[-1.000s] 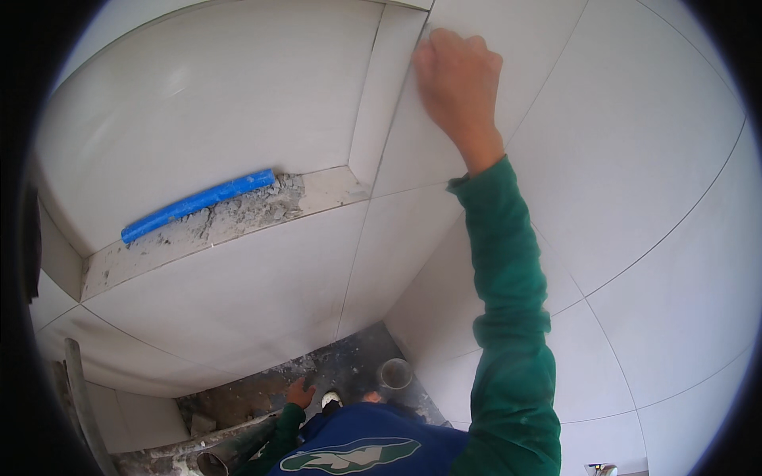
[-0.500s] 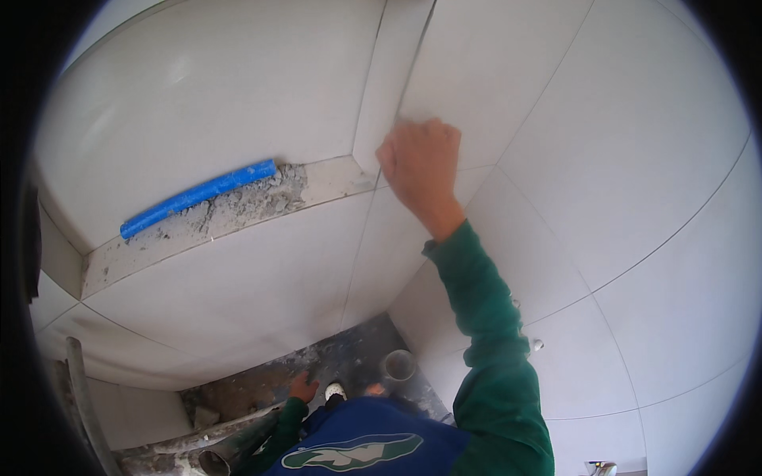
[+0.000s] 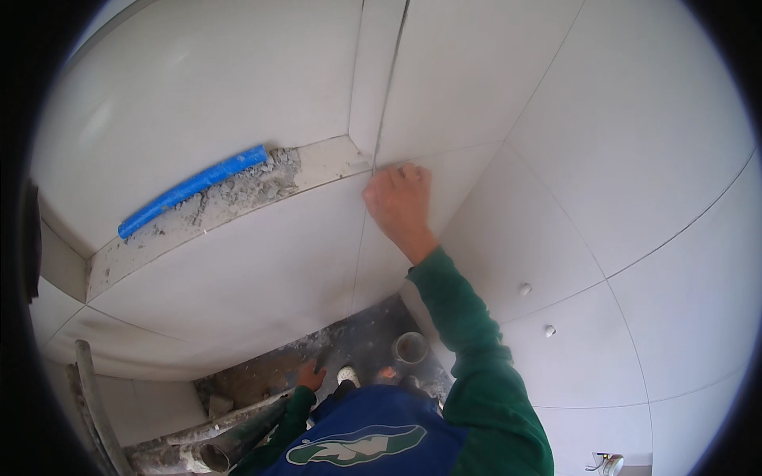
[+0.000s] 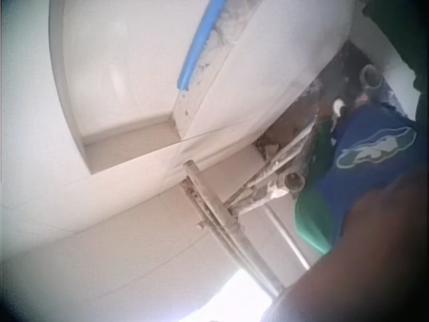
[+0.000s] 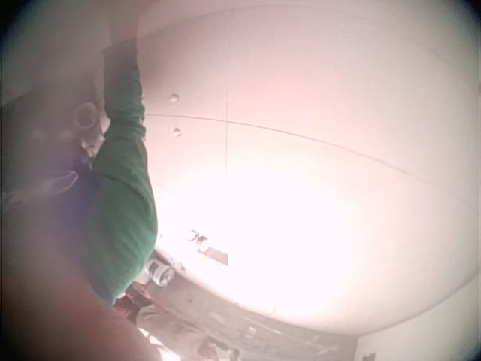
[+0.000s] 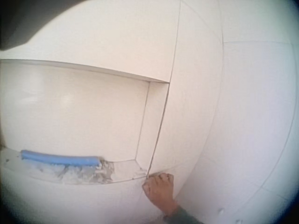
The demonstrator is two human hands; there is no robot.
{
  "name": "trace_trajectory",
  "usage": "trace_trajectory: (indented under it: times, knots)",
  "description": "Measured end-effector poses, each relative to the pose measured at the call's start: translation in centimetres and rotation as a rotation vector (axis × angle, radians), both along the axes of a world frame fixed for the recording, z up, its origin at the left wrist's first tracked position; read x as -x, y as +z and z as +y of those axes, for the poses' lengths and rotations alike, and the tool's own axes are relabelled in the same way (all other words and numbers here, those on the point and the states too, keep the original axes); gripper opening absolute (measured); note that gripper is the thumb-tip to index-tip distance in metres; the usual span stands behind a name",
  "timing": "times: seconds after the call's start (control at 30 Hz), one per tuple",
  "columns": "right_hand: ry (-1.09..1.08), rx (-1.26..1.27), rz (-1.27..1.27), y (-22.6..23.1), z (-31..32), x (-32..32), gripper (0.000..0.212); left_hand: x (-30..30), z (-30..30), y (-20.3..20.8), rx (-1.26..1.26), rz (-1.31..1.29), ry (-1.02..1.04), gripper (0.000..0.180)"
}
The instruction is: The person repeatedly wipes white wall tiles with a yellow sponge, dipping it into a bucket of water between passes. They also use a small tool to scrape or clean the grout lines between tiles.
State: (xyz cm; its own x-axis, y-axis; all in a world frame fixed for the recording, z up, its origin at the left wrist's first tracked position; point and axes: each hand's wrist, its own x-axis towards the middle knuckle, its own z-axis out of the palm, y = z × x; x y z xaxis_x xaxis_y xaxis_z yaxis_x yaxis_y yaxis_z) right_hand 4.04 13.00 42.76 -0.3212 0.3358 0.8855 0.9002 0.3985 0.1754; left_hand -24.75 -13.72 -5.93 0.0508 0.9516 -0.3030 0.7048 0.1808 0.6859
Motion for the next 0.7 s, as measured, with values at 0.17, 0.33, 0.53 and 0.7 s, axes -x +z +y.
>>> trace_trajectory:
  times: [0.17, 0.33, 0.53, 0.7]
  knots:
    - [0.079, 0.099, -0.008, 1.0, -0.7, -0.6, 0.017, 0.0, -0.2, 0.8, 0.066, -0.033, 0.029, 0.068]
    - [0.173, 0.16, 0.028, -0.1, -2.2, -1.0, 0.016, -0.6, -0.2, 1.2, 0.049, 0.028, 0.045, 0.069]
    - [0.237, 0.013, 0.121, 3.6, -2.1, -2.7, 0.013, -1.3, 0.1, 2.4, 0.087, -0.03, 0.014, 0.065]
    - [0.267, 0.022, 0.018, 6.2, -1.7, -5.5, 0.014, -1.8, 0.2, 1.7, 0.02, -0.024, 0.037, 0.064]
